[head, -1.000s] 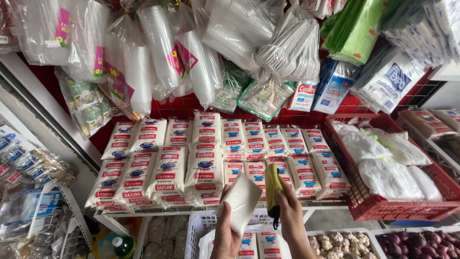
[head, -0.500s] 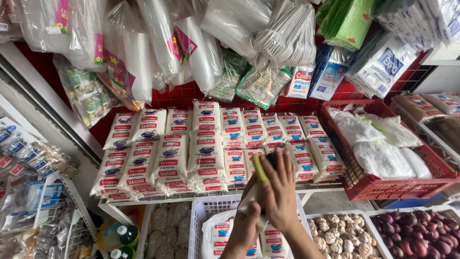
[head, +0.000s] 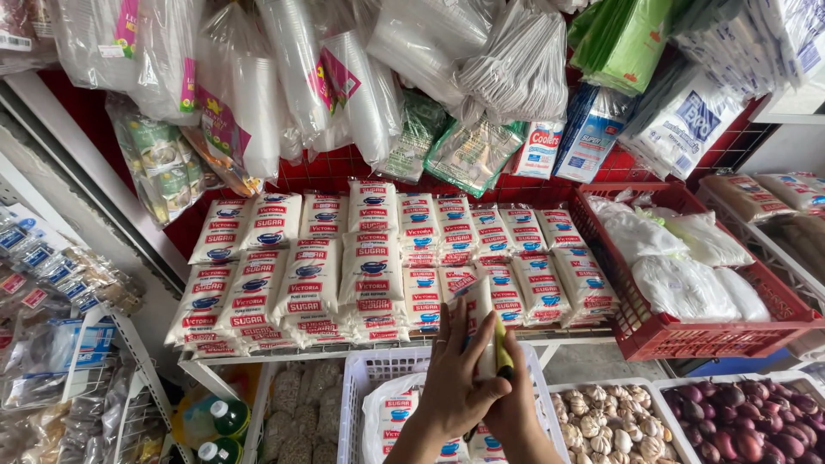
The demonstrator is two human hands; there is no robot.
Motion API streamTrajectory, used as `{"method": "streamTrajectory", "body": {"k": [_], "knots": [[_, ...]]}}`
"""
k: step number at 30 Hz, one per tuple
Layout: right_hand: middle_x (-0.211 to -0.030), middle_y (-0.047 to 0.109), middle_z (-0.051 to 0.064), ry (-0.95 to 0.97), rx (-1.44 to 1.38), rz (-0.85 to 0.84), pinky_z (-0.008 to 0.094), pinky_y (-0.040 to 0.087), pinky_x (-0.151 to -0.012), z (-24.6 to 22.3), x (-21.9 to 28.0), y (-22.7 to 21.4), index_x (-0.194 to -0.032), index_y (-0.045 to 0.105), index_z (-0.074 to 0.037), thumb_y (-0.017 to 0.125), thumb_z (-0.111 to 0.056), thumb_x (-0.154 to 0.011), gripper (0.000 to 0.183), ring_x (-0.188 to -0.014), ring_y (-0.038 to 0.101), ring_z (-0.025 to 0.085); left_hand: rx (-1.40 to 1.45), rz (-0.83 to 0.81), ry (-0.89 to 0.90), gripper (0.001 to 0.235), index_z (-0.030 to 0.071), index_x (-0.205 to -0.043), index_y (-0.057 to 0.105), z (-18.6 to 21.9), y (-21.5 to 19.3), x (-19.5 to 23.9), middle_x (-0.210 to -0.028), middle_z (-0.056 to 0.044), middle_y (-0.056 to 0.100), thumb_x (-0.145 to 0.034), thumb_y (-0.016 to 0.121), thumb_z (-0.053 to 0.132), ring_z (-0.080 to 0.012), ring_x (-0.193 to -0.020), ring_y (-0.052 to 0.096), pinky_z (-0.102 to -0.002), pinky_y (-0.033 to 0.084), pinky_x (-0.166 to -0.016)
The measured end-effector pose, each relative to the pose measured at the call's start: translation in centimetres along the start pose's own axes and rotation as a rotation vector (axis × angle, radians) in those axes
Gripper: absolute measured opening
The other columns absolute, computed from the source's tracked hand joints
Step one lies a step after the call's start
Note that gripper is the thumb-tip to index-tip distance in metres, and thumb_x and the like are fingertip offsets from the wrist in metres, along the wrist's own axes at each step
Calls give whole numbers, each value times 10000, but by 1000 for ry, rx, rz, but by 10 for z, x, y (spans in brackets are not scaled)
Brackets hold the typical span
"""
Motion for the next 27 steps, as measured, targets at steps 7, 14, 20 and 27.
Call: {"method": "streamTrajectory", "body": {"k": [7, 14, 20, 27], "knots": [[-1179, 737, 165, 132, 89, 53, 471, 572, -914, -16, -6, -16, -1386, 559, -97, 590, -429, -858, 625, -1051, 718, 327, 79, -125, 18, 1186, 38, -1670, 235, 20, -5, 5, -1752, -292, 45, -859, 126, 896, -529, -1599, -101, -694, -23, -1218], [-1017, 750, 112, 68, -71, 160, 482, 592, -825, -11, -12, -51, -1180, 656, -63, 708, -314, -848, 419, -905, 728, 285, 990, 554, -335, 839, -18, -1479, 459, -77, -45, 10, -1583, -220, 463, -983, 459, 658, -306, -1487, 444, -570, 469, -1138], [-1053, 724, 138, 62, 146, 140, 450, 575, -769, 5, -23, -52, -1300, 608, -47, 687, -282, -928, 447, -876, 706, 287, 1793, 314, -689, 1026, -25, -1438, 521, -136, 61, 40, -1335, -246, 628, -891, 369, 829, -393, -1190, 625, -573, 533, -981], [-1533, 510, 187, -239, 639, 143, 401, 453, -907, -53, 6, -1, -1628, 354, -173, 570, -217, -959, 704, -1240, 586, 319, 2168, 193, -233, 881, 176, -1533, 470, -111, 28, 20, -1425, -149, 603, -918, 340, 794, -367, -1240, 604, -550, 514, -1029]]}}
Point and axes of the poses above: each hand's wrist, its own x-axis away from the middle knuckle, its own y-axis out of the palm, z = x × y, the point moved 9 cm from there along -x, towards the middle knuckle
